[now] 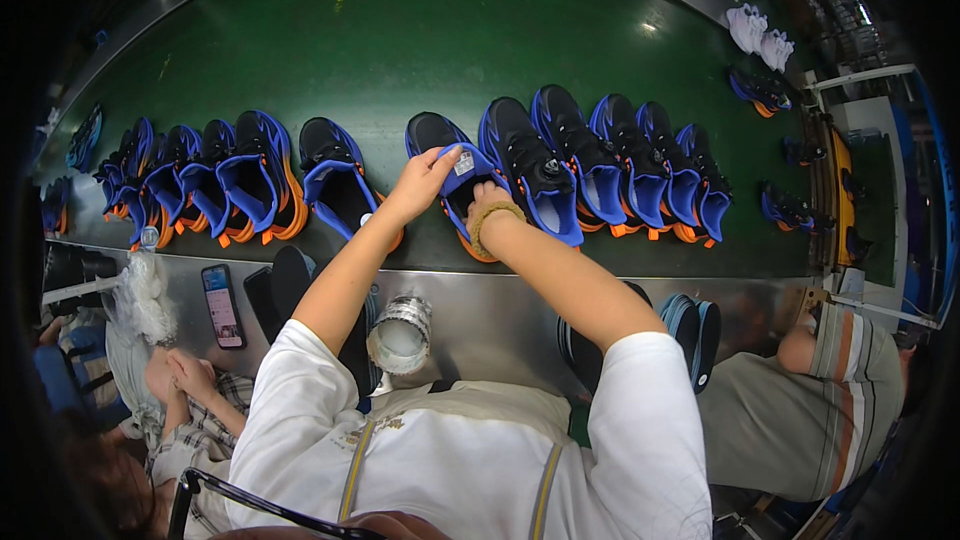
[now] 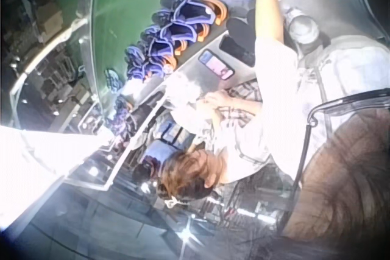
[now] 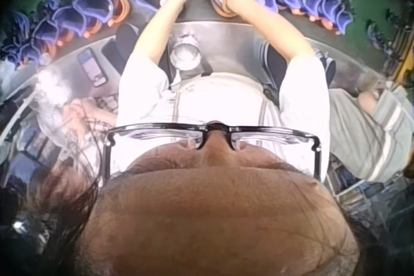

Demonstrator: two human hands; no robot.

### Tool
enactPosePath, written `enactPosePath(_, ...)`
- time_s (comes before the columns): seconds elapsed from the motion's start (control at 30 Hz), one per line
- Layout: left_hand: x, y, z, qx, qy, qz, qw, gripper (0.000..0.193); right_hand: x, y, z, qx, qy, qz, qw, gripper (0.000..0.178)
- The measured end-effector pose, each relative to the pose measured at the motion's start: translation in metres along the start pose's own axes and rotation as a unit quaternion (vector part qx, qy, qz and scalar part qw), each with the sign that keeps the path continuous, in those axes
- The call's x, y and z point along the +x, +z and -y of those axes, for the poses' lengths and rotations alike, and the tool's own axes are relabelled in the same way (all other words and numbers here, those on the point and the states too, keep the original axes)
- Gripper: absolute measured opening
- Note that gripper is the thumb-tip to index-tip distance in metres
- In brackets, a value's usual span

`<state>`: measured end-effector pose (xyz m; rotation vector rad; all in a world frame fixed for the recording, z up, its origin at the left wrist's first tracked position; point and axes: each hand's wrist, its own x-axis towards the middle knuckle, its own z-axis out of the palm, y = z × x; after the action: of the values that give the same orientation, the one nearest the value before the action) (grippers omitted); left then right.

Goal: The person takes blue insoles from a stack and inserts them into black and blue athletic shoes arranged on a conveyor belt.

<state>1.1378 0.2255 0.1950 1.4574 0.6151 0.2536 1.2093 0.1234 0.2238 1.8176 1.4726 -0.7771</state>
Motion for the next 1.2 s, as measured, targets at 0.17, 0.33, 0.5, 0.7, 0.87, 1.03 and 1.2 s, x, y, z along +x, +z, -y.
enactPosePath(0.17, 0.004, -0.006, 0.001, 0.007, -0.027, 0.034, 0.999, 0.037, 0.0, -0.008, -0.002, -0.137, -0.065, 0.045, 0.987, 0.033)
enactPosePath(0.33, 0.005, -0.001, -0.01, 0.153, 0.037, -0.092, 0.983, 0.033, 0.034, 0.012, -0.015, -0.112, -0.132, 0.057, 0.983, 0.044)
enactPosePath(0.5, 0.002, -0.006, -0.02, 0.443, 0.346, -0.115, 0.819, 0.03, -0.017, -0.002, -0.021, -0.063, -0.203, -0.02, 0.977, 0.037)
enactPosePath(0.7, -0.003, -0.009, -0.035, 0.488, 0.291, 0.039, 0.822, 0.032, -0.043, -0.002, -0.004, 0.12, -0.111, 0.036, 0.986, 0.057)
enactPosePath(0.87, -0.011, -0.014, -0.03, 0.431, 0.264, 0.033, 0.862, 0.036, -0.077, 0.043, 0.006, 0.246, -0.066, -0.481, 0.839, 0.023)
enactPosePath(1.03, -0.047, -0.005, -0.04, 0.428, 0.34, 0.002, 0.837, 0.021, -0.109, 0.102, 0.036, 0.511, -0.001, -0.418, 0.751, 0.025)
enactPosePath(1.2, -0.05, -0.018, -0.036, 0.584, 0.375, -0.04, 0.719, 0.018, -0.099, 0.096, 0.037, 0.456, -0.029, -0.495, 0.739, 0.018)
